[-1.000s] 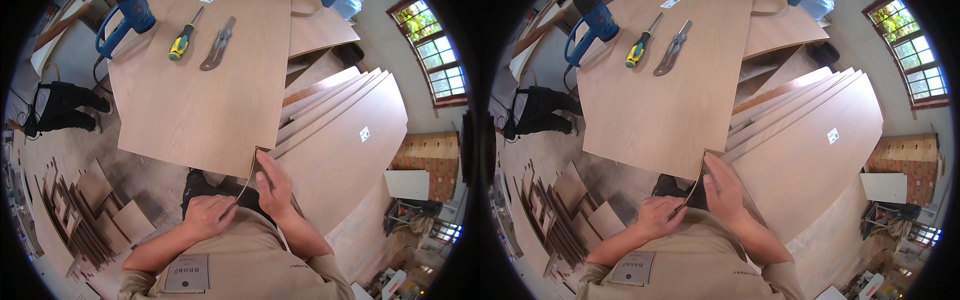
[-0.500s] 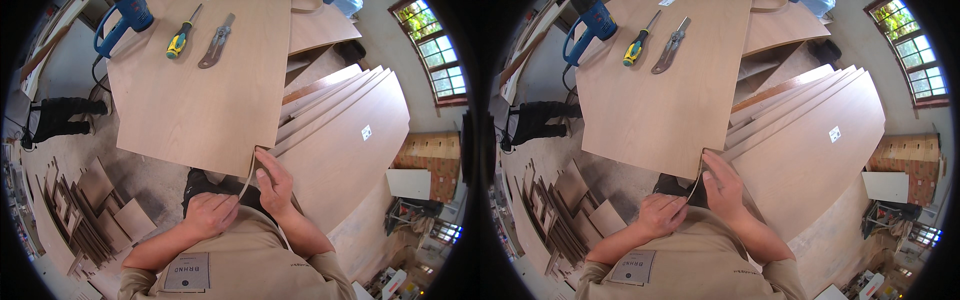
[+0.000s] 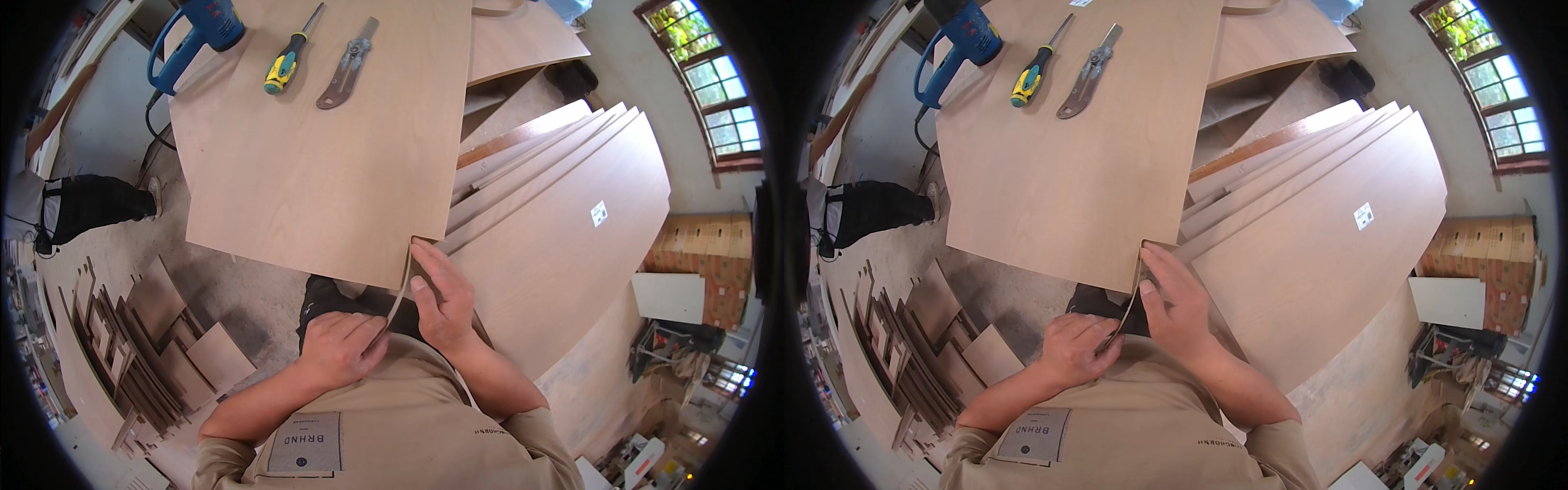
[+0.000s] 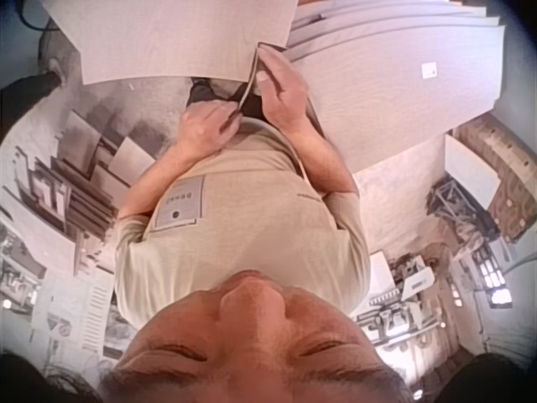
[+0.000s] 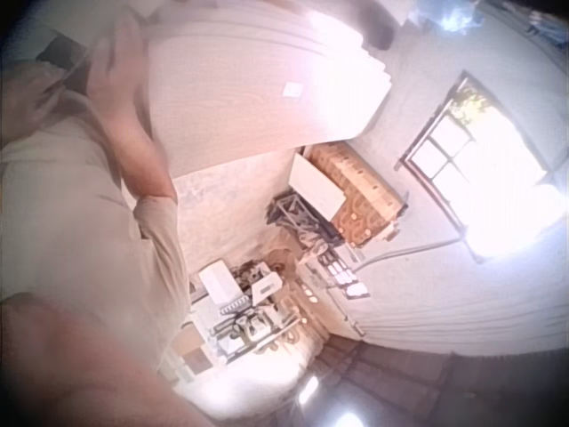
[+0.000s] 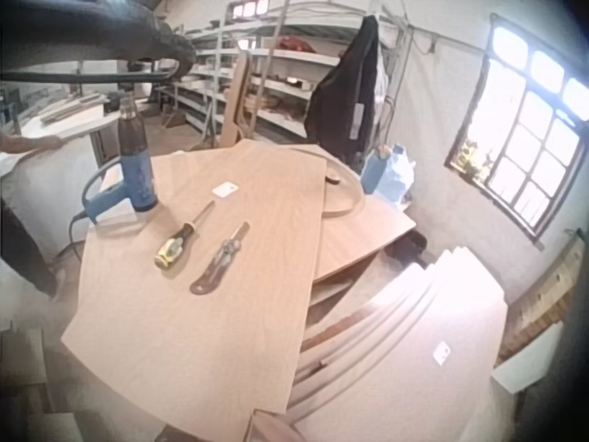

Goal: The person applies edge banding to a wooden panel. They use a heat gun to warm the edge, then press the banding strip along the edge and trim the excess with a utility knife. The process is repeated on multiple edges of the panel.

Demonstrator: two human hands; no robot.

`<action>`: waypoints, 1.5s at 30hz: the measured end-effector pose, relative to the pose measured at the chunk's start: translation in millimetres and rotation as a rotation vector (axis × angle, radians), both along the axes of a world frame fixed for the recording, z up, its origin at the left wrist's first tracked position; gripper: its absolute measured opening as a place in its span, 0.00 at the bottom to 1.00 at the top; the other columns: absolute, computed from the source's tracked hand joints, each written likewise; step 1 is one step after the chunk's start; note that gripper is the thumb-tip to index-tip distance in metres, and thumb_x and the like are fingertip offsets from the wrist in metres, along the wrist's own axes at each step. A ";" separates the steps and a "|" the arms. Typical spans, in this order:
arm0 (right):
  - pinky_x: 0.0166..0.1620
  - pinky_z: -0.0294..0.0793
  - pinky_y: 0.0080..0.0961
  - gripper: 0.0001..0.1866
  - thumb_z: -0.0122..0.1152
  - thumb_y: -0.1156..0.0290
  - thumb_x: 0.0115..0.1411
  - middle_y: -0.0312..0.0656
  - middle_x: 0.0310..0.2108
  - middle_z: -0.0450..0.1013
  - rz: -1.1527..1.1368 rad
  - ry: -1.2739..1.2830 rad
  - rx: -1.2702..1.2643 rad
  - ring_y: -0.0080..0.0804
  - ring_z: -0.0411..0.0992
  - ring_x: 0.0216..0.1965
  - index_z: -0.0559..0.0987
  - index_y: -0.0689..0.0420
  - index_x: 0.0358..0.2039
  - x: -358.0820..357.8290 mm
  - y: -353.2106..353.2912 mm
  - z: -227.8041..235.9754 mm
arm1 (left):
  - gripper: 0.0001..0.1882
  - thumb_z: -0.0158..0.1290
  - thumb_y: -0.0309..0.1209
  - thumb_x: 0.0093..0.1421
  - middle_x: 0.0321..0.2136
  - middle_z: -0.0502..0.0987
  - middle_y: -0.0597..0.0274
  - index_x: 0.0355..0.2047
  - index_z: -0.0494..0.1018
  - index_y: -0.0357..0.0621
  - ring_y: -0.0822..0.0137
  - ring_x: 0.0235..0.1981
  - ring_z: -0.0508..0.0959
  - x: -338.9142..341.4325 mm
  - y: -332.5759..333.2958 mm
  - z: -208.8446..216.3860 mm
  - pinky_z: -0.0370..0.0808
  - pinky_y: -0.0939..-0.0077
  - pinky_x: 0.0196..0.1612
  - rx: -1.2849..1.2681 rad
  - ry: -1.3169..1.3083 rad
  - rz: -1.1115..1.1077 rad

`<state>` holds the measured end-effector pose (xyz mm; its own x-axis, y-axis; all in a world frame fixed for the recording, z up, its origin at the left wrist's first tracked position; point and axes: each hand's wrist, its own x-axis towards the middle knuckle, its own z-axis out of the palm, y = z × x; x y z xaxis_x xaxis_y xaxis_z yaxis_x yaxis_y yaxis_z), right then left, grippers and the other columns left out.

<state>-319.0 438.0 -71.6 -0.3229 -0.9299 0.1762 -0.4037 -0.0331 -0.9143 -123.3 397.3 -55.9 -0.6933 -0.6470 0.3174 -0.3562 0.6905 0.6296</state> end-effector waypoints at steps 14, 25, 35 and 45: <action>0.45 0.77 0.27 0.13 0.63 0.76 0.61 0.46 0.44 0.80 -0.261 -0.151 0.243 0.36 0.79 0.42 0.82 0.64 0.46 -33.9 3.6 -1.4 | 0.10 0.66 0.29 0.50 0.25 0.80 0.61 0.33 0.79 0.43 0.61 0.23 0.81 -0.9 -1.4 -0.7 0.78 0.69 0.28 0.041 0.025 0.021; 0.45 0.79 0.31 0.26 0.69 0.77 0.56 0.50 0.41 0.83 -0.028 0.255 0.169 0.36 0.80 0.38 0.80 0.62 0.57 -50.9 -32.1 2.2 | 0.10 0.61 0.37 0.58 0.28 0.79 0.62 0.37 0.80 0.47 0.59 0.28 0.81 -2.4 15.1 -19.7 0.79 0.66 0.30 0.097 -0.048 0.073; 0.41 0.77 0.39 0.28 0.68 0.78 0.54 0.57 0.38 0.80 0.156 0.437 0.088 0.48 0.78 0.33 0.77 0.65 0.58 -82.1 -32.1 -18.3 | 0.15 0.54 0.41 0.64 0.30 0.81 0.55 0.45 0.74 0.44 0.49 0.28 0.82 -3.6 13.9 -25.3 0.79 0.55 0.31 0.264 -0.097 0.037; 0.40 0.84 0.35 0.34 0.67 0.84 0.54 0.58 0.46 0.79 0.082 0.355 0.083 0.44 0.81 0.40 0.73 0.60 0.64 -57.8 -35.7 -7.2 | 0.15 0.54 0.41 0.64 0.25 0.80 0.48 0.44 0.72 0.44 0.43 0.28 0.81 -5.5 14.9 -28.2 0.78 0.49 0.33 0.316 -0.023 0.045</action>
